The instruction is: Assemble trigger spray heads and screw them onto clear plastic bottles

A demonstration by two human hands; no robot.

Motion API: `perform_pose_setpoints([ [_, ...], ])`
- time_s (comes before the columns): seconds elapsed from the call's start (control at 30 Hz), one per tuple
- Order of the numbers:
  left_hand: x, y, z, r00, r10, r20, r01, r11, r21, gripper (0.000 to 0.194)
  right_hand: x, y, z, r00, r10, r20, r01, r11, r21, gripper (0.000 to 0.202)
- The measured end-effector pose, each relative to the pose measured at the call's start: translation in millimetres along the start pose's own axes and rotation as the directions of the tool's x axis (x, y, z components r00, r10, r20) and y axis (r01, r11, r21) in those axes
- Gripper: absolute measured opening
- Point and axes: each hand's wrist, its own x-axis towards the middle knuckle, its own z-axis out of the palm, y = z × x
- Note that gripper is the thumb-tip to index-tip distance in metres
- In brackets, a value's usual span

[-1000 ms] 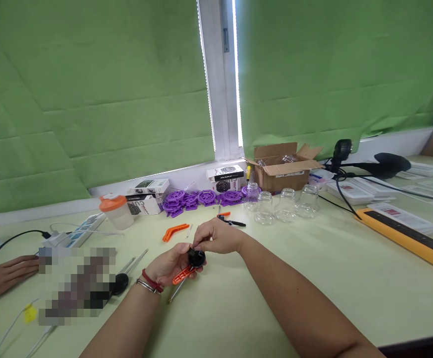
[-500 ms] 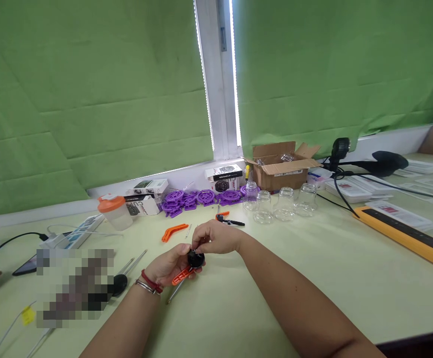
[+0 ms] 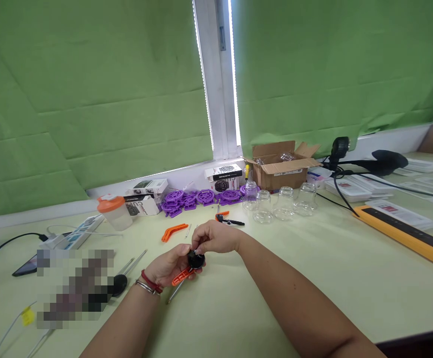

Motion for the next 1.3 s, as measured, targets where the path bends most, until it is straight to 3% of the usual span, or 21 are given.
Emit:
perform_pose_setpoints([
  [0.33,0.3,-0.6,-1.4,1.0,0.009,0.005,-0.009,1.0,-0.007,0.043,-2.0,-0.8,1.5,0.994,0.106,0.003,-0.105,0.99,0.098,0.023],
  [0.6,-3.3,5.7,-1.1,0.999,0.023,-0.048,-0.024,0.999,-0.036,0.049,-3.8,-0.9,-3.3,0.997,0.073,-0.028,-0.07,0.993,0.095,0.028],
  [0.73,-3.4,6.5,-4.8,0.997,0.05,-0.058,-0.053,0.997,-0.056,0.05,-3.6,-3.3,-1.7,0.998,0.045,-0.046,-0.041,0.996,0.081,0.041],
  [0.87,-3.0,6.7,-8.4,0.996,0.051,-0.079,-0.056,0.996,-0.065,0.051,-2.3,-6.8,-0.6,0.991,-0.049,-0.126,0.049,0.999,-0.002,0.027],
  [1.0,-3.2,5.9,-10.1,0.993,0.063,-0.098,-0.069,0.996,-0.064,0.054,-1.8,-7.6,0.2,0.993,-0.059,-0.107,0.056,0.998,-0.032,0.048],
  [1.1,-3.0,5.1,-9.4,0.995,0.054,-0.084,-0.059,0.997,-0.059,0.053,-1.8,-8.8,1.1,0.985,-0.053,-0.164,0.045,0.998,-0.05,0.032],
  [1.17,-2.9,5.2,-8.4,0.995,0.047,-0.091,-0.053,0.997,-0.057,0.053,-1.8,-9.6,1.5,0.982,-0.034,-0.188,0.024,0.998,-0.054,0.039],
  [1.23,-3.0,5.7,-7.5,0.993,0.054,-0.105,-0.06,0.996,-0.059,0.054,-2.0,-9.9,1.6,0.99,-0.027,-0.14,0.018,0.998,-0.061,0.048],
  [1.3,-3.1,6.4,-7.1,0.993,0.05,-0.109,-0.057,0.997,-0.062,0.055,-2.1,-9.7,1.5,0.989,-0.029,-0.144,0.021,0.998,-0.054,0.04],
])
